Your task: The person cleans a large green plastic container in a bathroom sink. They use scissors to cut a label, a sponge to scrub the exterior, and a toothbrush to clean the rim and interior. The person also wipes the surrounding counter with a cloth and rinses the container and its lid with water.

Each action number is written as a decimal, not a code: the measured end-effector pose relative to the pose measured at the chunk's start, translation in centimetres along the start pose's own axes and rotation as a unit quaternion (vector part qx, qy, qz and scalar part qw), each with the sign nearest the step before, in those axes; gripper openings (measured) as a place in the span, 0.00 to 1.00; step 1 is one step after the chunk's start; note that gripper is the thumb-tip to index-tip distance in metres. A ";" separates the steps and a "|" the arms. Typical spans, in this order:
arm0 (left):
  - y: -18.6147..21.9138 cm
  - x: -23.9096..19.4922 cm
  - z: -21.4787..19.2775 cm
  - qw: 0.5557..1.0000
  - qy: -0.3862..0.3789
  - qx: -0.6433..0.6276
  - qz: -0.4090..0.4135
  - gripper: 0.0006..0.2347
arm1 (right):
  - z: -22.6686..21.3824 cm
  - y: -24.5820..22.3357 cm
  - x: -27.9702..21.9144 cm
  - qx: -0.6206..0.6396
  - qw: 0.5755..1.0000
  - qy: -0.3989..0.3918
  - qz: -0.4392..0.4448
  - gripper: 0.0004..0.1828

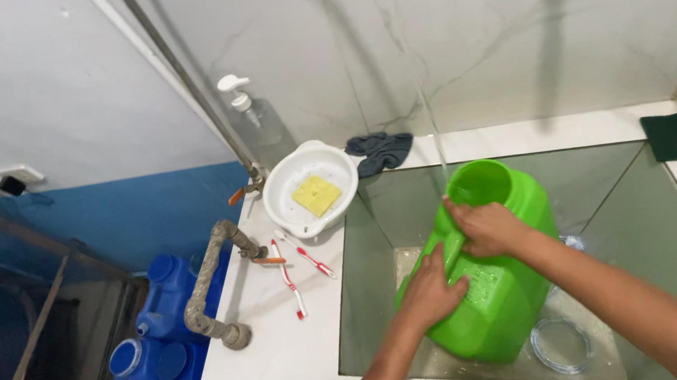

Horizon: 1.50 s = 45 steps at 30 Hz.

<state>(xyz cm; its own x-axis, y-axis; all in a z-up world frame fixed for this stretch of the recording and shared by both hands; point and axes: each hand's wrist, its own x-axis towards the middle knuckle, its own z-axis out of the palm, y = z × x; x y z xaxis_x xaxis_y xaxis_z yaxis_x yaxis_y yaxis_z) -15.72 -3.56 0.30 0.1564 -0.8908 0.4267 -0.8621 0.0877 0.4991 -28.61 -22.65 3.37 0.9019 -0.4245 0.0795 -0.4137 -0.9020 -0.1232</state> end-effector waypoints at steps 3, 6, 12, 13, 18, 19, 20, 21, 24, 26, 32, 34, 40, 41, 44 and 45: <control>-0.3 1.9 1.6 0.962 -0.096 -0.049 -0.251 0.30 | 0.6 2.7 7.9 0.350 0.922 -0.055 0.156 0.25; -1.7 1.2 2.7 0.929 -0.052 -0.042 -0.364 0.28 | -1.5 5.5 12.6 0.490 0.826 -0.036 0.277 0.13; -6.0 0.6 2.4 0.950 -0.015 -0.070 -0.303 0.24 | -7.2 5.2 13.2 0.462 0.827 -0.147 0.285 0.06; -7.1 1.6 2.3 0.960 -0.044 -0.064 -0.269 0.24 | -7.6 5.3 13.1 0.498 0.807 -0.157 0.277 0.06; -9.5 7.6 5.2 0.999 0.034 0.015 0.037 0.21 | -6.8 5.4 14.1 0.504 0.806 -0.105 0.292 0.07; -8.8 8.7 5.7 0.996 0.052 0.036 0.067 0.20 | -6.5 5.7 14.4 0.487 0.822 -0.086 0.282 0.07; -8.2 9.9 5.6 0.991 0.069 0.058 0.098 0.20 | -6.2 6.1 14.6 0.474 0.836 -0.070 0.267 0.09; -7.7 10.7 5.1 0.996 -0.006 0.058 0.071 0.21 | -5.7 6.4 14.5 0.462 0.848 -0.053 0.254 0.10; -5.7 11.5 3.8 0.987 -0.148 0.067 0.008 0.22 | -3.9 5.6 12.2 0.161 0.968 -0.008 0.191 0.17; -4.2 10.1 4.8 0.989 -0.121 0.090 -0.005 0.21 | -2.6 3.7 8.2 0.024 0.959 -0.226 0.168 0.22; -3.8 3.5 10.7 0.962 -0.073 -0.212 -0.156 0.19 | -1.2 0.5 -1.0 -0.057 0.994 0.063 -0.065 0.49; -6.9 0.7 10.7 0.872 -0.167 -0.397 -0.234 0.22 | -1.7 0.4 -2.5 -0.018 0.992 0.110 -0.064 0.43; -14.0 -7.3 2.6 0.654 -0.051 -0.550 -0.517 0.23 | -9.3 -4.5 2.5 -0.009 0.958 0.228 -0.173 0.33; -13.5 -8.3 1.0 0.607 -0.049 -0.579 -0.542 0.24 | -12.3 -5.6 4.3 -0.013 0.950 0.267 -0.163 0.32; -11.1 -7.7 -4.2 0.601 -0.029 -0.596 -0.532 0.25 | -23.0 -7.5 7.7 -0.026 0.930 0.341 -0.136 0.30; -9.8 -7.4 -5.6 0.616 -0.011 -0.600 -0.510 0.25 | -26.1 -7.7 8.1 -0.034 0.922 0.364 -0.130 0.28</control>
<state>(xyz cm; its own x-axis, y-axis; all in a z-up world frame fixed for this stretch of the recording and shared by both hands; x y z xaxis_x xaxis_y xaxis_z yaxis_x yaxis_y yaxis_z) -5.69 4.64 -3.50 0.3040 -0.7601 -0.5743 0.6586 -0.2679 0.7032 -21.37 -21.23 30.80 0.6596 -0.1112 0.7433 -0.2240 -0.9731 0.0532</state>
